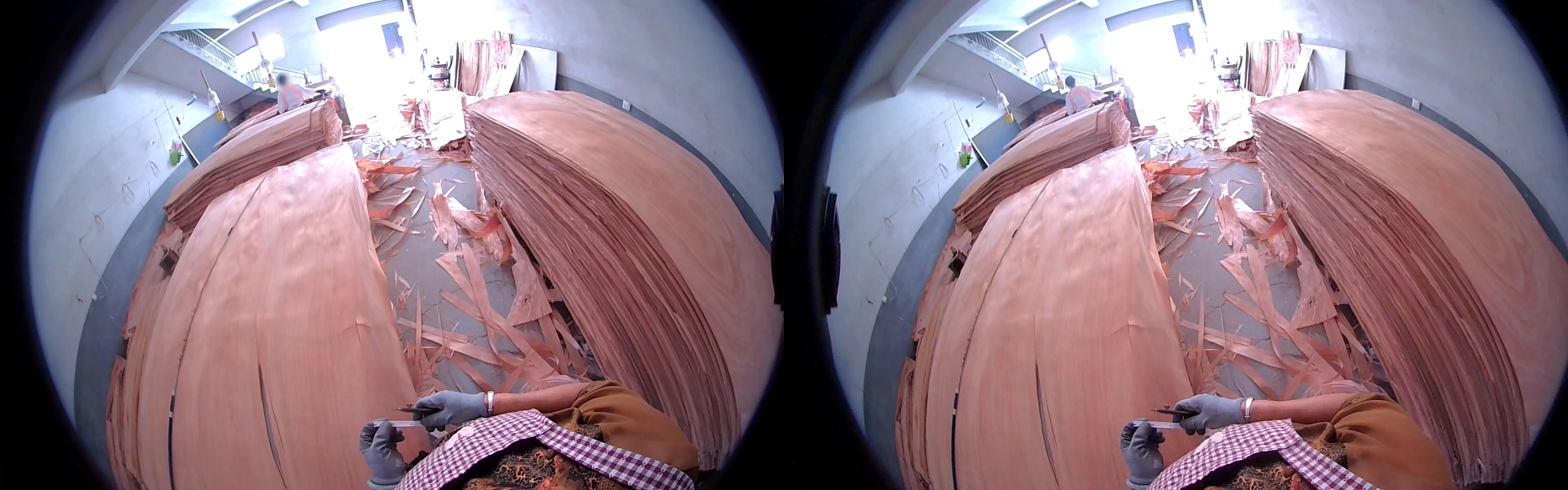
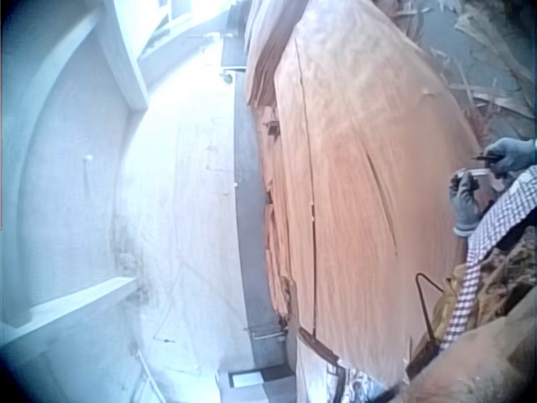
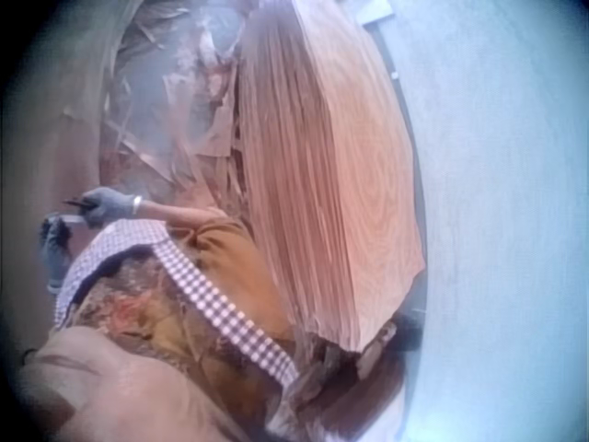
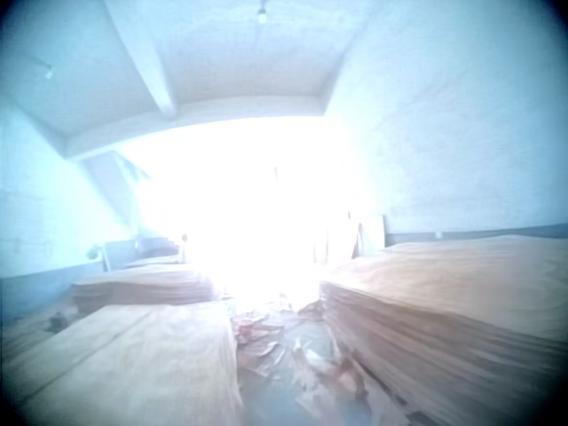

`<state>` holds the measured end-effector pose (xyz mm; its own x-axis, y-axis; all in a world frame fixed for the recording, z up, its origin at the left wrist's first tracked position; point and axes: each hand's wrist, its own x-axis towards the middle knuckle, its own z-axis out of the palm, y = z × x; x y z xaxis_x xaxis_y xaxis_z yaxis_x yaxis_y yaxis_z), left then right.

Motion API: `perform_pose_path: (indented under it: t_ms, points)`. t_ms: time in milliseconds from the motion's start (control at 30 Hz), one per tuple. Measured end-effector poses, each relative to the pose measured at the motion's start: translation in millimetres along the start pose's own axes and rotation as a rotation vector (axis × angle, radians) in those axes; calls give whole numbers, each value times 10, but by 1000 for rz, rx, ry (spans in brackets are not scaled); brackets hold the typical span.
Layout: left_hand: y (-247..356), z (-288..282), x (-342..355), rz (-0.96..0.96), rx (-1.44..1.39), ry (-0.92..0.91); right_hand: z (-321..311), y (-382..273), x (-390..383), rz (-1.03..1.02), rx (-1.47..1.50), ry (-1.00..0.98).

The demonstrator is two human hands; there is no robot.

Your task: The person cleans a pipe valve, then sprays water on wood veneer sheets and cuts a strip of veneer using a utility knife.

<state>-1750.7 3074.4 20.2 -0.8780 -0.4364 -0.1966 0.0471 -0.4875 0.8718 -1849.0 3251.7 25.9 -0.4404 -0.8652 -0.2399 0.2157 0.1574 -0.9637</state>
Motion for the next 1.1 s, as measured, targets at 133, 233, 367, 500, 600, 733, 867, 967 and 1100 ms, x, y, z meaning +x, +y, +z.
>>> perform_pose_path:
  t_ms: [133,233,367,500,600,733,867,967,1100]
  points:
    - [36,17,20,-13,-69,2,-3,25,0,-42,21,25]
    - [51,8,10,-6,-34,9,23,40,6,-42,31,30]
    - [40,-66,-26,62,63,51,95,66,6,-46,15,24]
    - [60,-73,8,78,109,74,67,191,88,-113,9,28]
    - [59,-295,61,106,148,-23,109,131,128,-174,-90,43]
    - [106,-130,52,108,35,37,48,15,167,-101,-38,74]
    - [34,-9,47,-62,60,-79,-14,23,66,2,60,142]
    - [48,-27,2,-125,167,-190,36,-20,41,15,45,144]
    - [24,-20,31,-150,144,-169,74,-24,41,41,82,128]
